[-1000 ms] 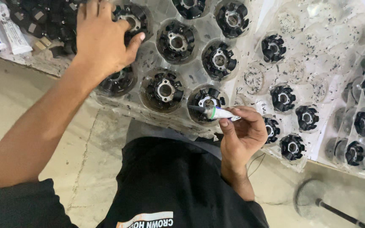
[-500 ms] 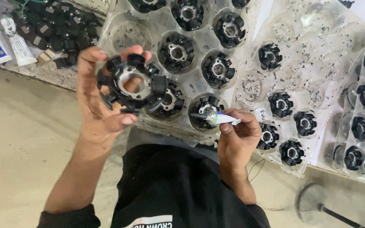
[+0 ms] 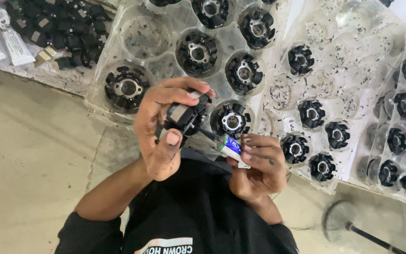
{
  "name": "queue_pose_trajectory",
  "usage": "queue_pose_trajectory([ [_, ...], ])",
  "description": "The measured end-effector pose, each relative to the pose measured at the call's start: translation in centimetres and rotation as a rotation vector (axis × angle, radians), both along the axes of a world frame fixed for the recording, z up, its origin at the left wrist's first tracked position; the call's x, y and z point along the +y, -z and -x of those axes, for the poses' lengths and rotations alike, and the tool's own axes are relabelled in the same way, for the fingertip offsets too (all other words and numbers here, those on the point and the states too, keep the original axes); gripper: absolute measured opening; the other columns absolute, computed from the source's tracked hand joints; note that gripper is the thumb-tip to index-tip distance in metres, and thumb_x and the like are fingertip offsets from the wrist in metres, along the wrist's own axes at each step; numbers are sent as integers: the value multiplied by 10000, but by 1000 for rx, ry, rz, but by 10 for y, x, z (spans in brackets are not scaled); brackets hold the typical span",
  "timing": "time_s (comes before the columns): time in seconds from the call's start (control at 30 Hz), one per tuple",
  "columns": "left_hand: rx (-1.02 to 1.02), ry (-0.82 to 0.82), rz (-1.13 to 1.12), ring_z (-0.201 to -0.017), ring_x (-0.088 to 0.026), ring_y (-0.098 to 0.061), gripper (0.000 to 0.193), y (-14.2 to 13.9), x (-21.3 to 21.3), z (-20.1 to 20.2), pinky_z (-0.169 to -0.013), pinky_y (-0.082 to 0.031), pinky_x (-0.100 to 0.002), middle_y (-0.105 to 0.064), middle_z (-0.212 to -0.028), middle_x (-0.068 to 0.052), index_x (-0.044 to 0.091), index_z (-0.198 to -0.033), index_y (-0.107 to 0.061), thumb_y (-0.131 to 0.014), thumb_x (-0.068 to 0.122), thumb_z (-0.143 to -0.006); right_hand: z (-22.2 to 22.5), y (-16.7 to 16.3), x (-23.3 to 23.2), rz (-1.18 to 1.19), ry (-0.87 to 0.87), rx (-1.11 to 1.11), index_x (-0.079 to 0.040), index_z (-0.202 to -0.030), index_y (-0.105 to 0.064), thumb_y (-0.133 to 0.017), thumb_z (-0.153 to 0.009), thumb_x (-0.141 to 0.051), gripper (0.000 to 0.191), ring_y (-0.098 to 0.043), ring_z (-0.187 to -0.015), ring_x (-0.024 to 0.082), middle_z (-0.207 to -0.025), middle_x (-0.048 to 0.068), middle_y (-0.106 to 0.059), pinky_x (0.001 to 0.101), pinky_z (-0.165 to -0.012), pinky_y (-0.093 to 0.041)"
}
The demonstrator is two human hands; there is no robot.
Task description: The person picks black round rotor-like assemblies from a plastic tray, holds one in the left hand, and squeezes adhesive from a tube onto the parts of each assembly. They place finished assemblies back into the tray, reposition trays, briefly wipe the tube with a cloth, and continue applying adhesive to more assemblies one at a time.
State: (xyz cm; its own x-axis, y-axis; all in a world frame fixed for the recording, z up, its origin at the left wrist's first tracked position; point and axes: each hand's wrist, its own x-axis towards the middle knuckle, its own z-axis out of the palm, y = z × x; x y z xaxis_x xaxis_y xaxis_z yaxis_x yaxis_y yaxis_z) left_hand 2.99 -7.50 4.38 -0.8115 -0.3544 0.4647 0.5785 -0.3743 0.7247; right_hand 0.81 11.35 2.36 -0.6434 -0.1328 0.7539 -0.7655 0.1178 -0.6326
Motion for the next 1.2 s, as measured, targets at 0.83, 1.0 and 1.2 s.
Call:
queue_pose_trajectory([
  [0.83, 27, 175, -283, -1205, -277, -607, 395, 15, 1, 6, -1052, -514, -394, -553, -1332, -197, 3, -1311, -541, -650, 318, -1100, 0, -16, 2, -251, 95, 182, -40, -926, -604, -835, -779, 109, 312, -723, -883, 285, -930, 119, -675, 413, -794, -677],
  [1.0, 23, 245, -739, -1205, -384, -604, 389, 18, 19, 8, -1051, -544, -549, -586, -1333, -217, 55, -1313, -545, -637, 317, -1042, 1, -8, 0, -159, 89, 131, -33, -970, -584, -787, -808, 118, 300, -697, -924, 287, -975, 118, -637, 428, -810, -675],
  [1.2, -97, 266, -944, -1237, -437, -615, 417, 22, 31, 6, -1060, -532, -580, -601, -1314, -205, 72, -1308, -579, -596, 345, -994, 6, 5, -5, -63, 95, 143, -40, -983, -563, -799, -812, 79, 315, -680, -909, 264, -972, 111, -621, 421, -802, -670],
])
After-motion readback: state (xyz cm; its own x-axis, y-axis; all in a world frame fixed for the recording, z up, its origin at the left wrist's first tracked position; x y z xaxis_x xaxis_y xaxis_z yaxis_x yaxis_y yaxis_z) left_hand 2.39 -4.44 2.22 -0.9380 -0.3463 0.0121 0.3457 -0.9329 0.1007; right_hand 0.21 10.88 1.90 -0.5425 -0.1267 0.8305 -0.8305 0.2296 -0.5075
